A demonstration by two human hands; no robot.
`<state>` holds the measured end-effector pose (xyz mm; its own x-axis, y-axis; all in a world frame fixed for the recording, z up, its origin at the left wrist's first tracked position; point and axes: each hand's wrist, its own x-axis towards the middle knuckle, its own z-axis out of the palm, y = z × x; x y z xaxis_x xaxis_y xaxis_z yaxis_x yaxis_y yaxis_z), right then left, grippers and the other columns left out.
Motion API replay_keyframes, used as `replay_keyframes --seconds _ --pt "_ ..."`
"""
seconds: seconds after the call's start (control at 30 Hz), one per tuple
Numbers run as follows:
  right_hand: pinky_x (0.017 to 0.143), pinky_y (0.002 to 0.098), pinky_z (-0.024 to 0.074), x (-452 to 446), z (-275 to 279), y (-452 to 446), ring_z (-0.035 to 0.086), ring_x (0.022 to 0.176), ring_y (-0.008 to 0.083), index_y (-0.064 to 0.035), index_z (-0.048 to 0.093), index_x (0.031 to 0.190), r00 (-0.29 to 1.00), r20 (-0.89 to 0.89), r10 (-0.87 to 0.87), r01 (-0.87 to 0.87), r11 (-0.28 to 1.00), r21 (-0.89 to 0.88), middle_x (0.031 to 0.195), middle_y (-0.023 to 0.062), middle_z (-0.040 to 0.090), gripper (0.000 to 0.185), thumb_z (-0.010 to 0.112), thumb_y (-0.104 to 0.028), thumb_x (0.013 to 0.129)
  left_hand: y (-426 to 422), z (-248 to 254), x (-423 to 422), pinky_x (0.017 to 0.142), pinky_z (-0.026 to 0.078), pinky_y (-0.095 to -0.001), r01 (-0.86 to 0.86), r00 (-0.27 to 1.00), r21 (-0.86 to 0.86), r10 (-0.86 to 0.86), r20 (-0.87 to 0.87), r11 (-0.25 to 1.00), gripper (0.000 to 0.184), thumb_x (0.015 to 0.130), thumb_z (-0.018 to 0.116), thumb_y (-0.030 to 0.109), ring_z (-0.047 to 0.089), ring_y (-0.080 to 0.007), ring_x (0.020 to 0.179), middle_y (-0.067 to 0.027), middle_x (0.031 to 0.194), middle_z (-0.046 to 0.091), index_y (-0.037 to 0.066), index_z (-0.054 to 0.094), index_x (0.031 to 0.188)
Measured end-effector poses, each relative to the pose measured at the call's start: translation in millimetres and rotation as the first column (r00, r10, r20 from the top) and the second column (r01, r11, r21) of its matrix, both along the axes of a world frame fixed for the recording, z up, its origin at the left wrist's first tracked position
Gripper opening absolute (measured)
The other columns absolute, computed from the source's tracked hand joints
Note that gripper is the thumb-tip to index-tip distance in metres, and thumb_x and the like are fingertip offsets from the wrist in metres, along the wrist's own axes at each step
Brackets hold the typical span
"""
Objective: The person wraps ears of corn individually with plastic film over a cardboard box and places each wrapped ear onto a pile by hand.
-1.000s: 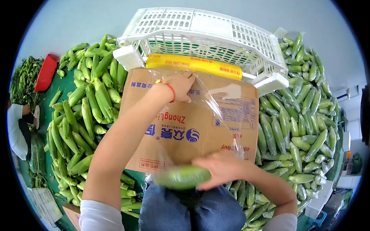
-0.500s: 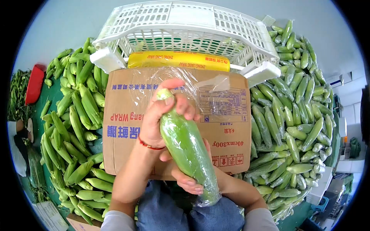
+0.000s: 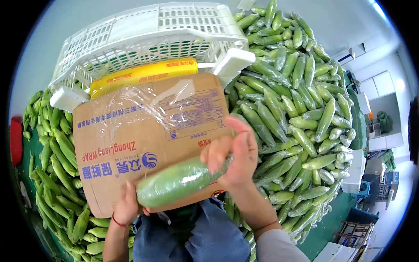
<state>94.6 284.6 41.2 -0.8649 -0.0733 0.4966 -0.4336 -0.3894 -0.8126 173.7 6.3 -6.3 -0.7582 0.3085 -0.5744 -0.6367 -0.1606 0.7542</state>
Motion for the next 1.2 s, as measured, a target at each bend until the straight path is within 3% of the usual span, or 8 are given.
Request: replay_keyframes --seconds 0.1,0.37,0.43,0.6,0.77,0.87,0.97,1.2 --pt "0.062 0.0336 0.0495 1.4 -1.2 4.8 0.055 0.066 0.0117 -0.0088 0.041 0.137 0.963 0.252 0.093 0.035 0.887 -0.460 0.076 0.0011 0.054 0.043 0.048 -0.032 0.101 21.5 23.9 7.4 0.061 0.055 -0.0288 0.258 0.906 -0.143 -0.291 -0.307 0.955 0.086 0.083 0.074 0.037 0.069 -0.0201 0.069 -0.0151 0.107 0.067 0.002 0.030 0.147" --pt "0.079 0.0382 0.0510 38.8 -31.6 23.9 0.061 0.087 0.0231 -0.0034 0.049 0.126 0.516 0.855 -0.040 0.428 0.878 -0.217 0.099 0.0117 0.062 0.062 0.046 -0.055 0.092 125.1 32.9 -53.4 0.088 0.051 -0.0427 0.013 0.231 -0.721 -0.703 -0.673 0.693 0.075 0.082 0.069 0.040 0.059 -0.0331 0.110 -0.0188 0.128 0.052 0.012 0.039 0.145" --pt "0.085 0.0417 0.0499 9.1 -47.9 114.2 0.061 0.094 0.0267 -0.0033 0.054 0.117 0.699 0.680 -0.220 0.386 0.917 -0.101 0.101 0.0144 0.064 0.043 0.050 -0.039 0.094 101.3 29.9 -52.7 0.088 0.051 -0.0410 -0.154 0.023 -0.673 -0.679 -0.734 0.723 0.068 0.082 0.069 0.036 0.055 -0.0325 0.115 -0.0183 0.128 0.052 0.015 0.045 0.142" --pt "0.100 0.0378 0.0407 -67.0 -8.3 299.7 0.050 0.119 0.0252 0.0015 0.045 0.135 0.175 -0.113 -0.978 0.897 0.111 0.428 0.133 0.0184 0.051 0.054 0.050 -0.038 0.099 -5.6 0.0 -56.8 0.089 0.048 -0.0445 -0.486 0.381 -0.775 -0.699 -0.605 0.404 0.066 0.068 0.077 0.013 0.054 -0.0381 0.115 -0.0189 0.128 0.051 0.010 0.055 0.130" --pt "0.113 0.0440 0.0286 -35.7 -27.0 30.5 0.034 0.139 0.0320 -0.0089 0.051 0.135 0.954 -0.131 -0.269 0.160 0.090 0.983 0.145 0.0139 0.044 0.046 0.062 -0.013 0.090 -68.7 -20.6 -111.5 0.095 0.047 -0.0417 -0.560 0.534 -0.788 -0.615 -0.580 0.257 0.046 0.081 0.071 0.015 0.057 -0.0352 0.112 -0.0173 0.136 0.051 0.007 0.058 0.124" --pt "0.105 0.0426 0.0373 -79.4 -68.4 0.6 0.047 0.126 0.0376 -0.0039 0.059 0.115 0.939 -0.339 -0.054 0.343 0.139 0.929 0.129 0.0171 0.056 0.026 0.061 -0.011 0.090 -92.7 -27.9 -148.9 0.084 0.051 -0.0401 -0.624 0.180 -0.671 -0.762 -0.623 0.401 0.012 0.084 0.065 0.009 0.062 -0.0342 0.102 -0.0137 0.109 0.064 0.006 0.059 0.094" --pt "0.089 0.0380 0.0484 -80.2 -70.5 -13.1 0.064 0.101 0.0316 -0.0002 0.061 0.097 0.980 0.011 -0.197 0.067 0.384 0.921 0.103 0.0141 0.068 0.012 0.060 -0.011 0.092 -107.4 -12.1 -134.2 0.071 0.052 -0.0413 -0.489 0.515 -0.809 -0.642 -0.569 0.325 0.011 0.083 0.063 0.003 0.064 -0.0337 0.084 -0.0121 0.089 0.064 0.006 0.055 0.090" --pt "0.069 0.0264 0.0490 31.8 -49.4 64.6 0.062 0.077 0.0128 -0.0007 0.059 0.094 0.983 0.094 -0.160 -0.038 0.320 0.947 0.082 0.0080 0.066 0.003 0.057 -0.003 0.092 -129.0 -4.5 26.6 0.055 0.050 -0.0349 -0.509 0.254 -0.741 -0.747 -0.615 0.437 0.014 0.075 0.061 0.012 0.061 -0.0228 0.068 -0.0049 0.078 0.057 0.011 0.058 0.089"
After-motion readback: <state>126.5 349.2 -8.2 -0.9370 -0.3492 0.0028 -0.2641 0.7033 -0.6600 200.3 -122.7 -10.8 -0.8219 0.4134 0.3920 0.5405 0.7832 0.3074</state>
